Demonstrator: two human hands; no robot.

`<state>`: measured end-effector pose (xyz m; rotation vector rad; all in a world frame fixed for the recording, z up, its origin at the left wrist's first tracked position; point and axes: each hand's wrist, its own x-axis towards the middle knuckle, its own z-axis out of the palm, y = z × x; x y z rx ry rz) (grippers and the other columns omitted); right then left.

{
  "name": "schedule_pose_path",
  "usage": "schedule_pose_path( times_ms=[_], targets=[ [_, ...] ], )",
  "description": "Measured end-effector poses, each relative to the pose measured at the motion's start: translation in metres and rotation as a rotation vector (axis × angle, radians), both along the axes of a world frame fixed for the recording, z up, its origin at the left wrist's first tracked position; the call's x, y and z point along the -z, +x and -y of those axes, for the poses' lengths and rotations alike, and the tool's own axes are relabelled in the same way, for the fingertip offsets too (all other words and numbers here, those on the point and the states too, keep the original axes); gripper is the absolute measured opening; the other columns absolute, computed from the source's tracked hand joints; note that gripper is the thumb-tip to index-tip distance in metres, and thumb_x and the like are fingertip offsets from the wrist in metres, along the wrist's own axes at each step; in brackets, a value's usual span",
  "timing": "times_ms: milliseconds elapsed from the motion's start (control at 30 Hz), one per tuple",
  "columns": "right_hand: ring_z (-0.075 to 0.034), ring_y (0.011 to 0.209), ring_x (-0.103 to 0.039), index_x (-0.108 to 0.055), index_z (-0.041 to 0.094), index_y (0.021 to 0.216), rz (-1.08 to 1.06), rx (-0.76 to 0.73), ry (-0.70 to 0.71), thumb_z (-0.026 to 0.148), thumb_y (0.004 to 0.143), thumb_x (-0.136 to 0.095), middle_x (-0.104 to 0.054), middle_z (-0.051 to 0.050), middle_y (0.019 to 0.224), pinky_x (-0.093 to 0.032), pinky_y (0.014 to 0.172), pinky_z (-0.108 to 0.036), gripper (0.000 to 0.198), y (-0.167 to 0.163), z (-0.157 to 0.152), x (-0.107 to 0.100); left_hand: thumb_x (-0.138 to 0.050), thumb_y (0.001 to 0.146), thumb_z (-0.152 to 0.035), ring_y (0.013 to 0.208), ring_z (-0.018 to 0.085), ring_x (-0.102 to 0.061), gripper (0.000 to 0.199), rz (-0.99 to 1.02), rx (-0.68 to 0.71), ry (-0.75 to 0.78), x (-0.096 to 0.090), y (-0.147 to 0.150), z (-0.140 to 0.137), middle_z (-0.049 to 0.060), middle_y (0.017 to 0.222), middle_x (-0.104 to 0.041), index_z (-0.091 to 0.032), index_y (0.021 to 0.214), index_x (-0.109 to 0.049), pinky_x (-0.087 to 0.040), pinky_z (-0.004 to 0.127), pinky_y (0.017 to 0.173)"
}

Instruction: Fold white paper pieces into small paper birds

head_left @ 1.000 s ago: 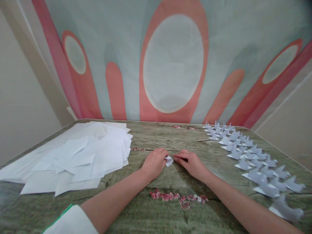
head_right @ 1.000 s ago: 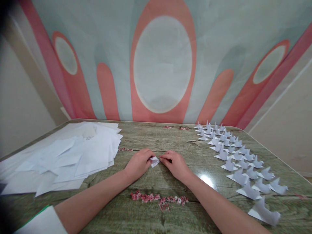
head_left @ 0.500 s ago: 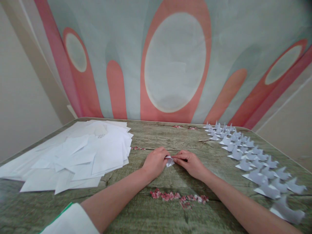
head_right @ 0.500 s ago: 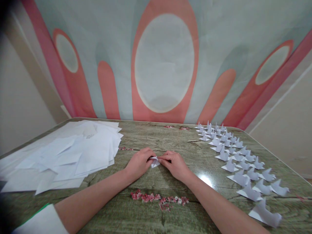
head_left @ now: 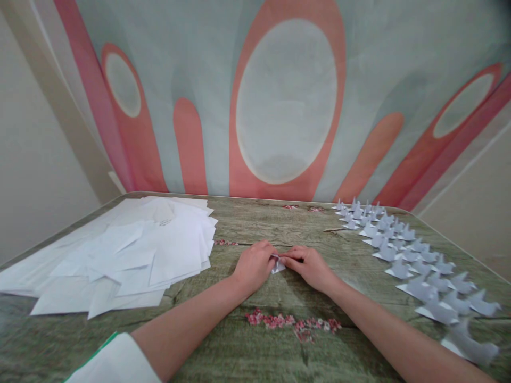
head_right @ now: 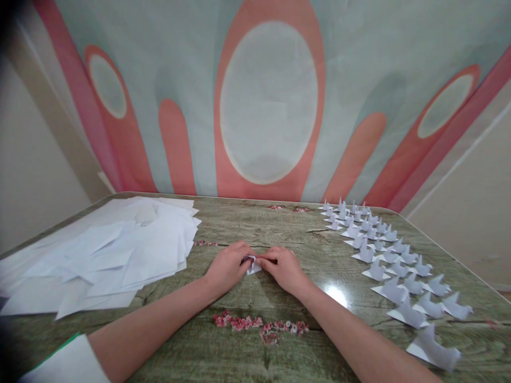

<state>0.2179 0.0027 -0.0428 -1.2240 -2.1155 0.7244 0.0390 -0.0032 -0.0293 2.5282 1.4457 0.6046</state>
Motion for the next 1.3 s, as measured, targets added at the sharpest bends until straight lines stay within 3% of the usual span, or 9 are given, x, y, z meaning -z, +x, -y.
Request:
schedule_pose_path(
  times_ms=[467, 733, 1067, 1300],
  targets=[
    [-0.016, 0.067, -0.055, -0.07, 0.023, 0.082, 0.022, 0.137, 0.044, 0.039, 0.076, -0.057, -0.065, -0.002, 0.071, -0.039, 0.062, -0.026, 0.021, -0.007, 0.001, 0.006, -0.05, 0.077, -0.015, 0.084, 0.016, -0.055, 0.016, 0.1, 0.005, -0.041, 0.002, 0.0, -0.002, 0.003, 0.086, -0.06, -0.019, 0.085, -0.063, -0.043, 0.026, 0.078],
    [-0.015, 0.066, -0.055, -0.07, 0.023, 0.082, 0.019, 0.138, 0.035, 0.038, 0.075, -0.059, -0.065, -0.001, 0.07, -0.038, 0.06, -0.025, 0.021, -0.007, 0.001, 0.004, -0.053, 0.072, -0.013, 0.079, 0.015, -0.057, 0.017, 0.254, 0.018, -0.15, 0.001, -0.003, -0.008, 0.002, 0.081, -0.064, -0.018, 0.082, -0.066, -0.044, 0.025, 0.073],
    [-0.016, 0.066, -0.055, -0.07, 0.022, 0.084, -0.012, 0.127, 0.019, 0.037, 0.074, -0.06, -0.065, -0.002, 0.071, -0.039, 0.061, -0.025, 0.021, -0.005, 0.001, 0.006, -0.051, 0.078, -0.02, 0.086, 0.015, -0.057, 0.021, 0.26, 0.1, -0.214, 0.0, -0.009, -0.01, 0.001, 0.09, -0.066, -0.021, 0.091, -0.067, -0.043, 0.024, 0.077],
    [-0.015, 0.068, -0.055, -0.07, 0.024, 0.087, 0.045, 0.058, 0.027, 0.037, 0.078, -0.056, -0.065, -0.001, 0.073, -0.038, 0.065, -0.026, 0.021, -0.001, 0.002, 0.001, -0.052, 0.08, -0.024, 0.085, 0.014, -0.059, 0.019, 0.324, 0.133, -0.191, 0.004, -0.009, -0.011, 0.001, 0.089, -0.067, -0.021, 0.089, -0.068, -0.043, 0.024, 0.079]
  ],
)
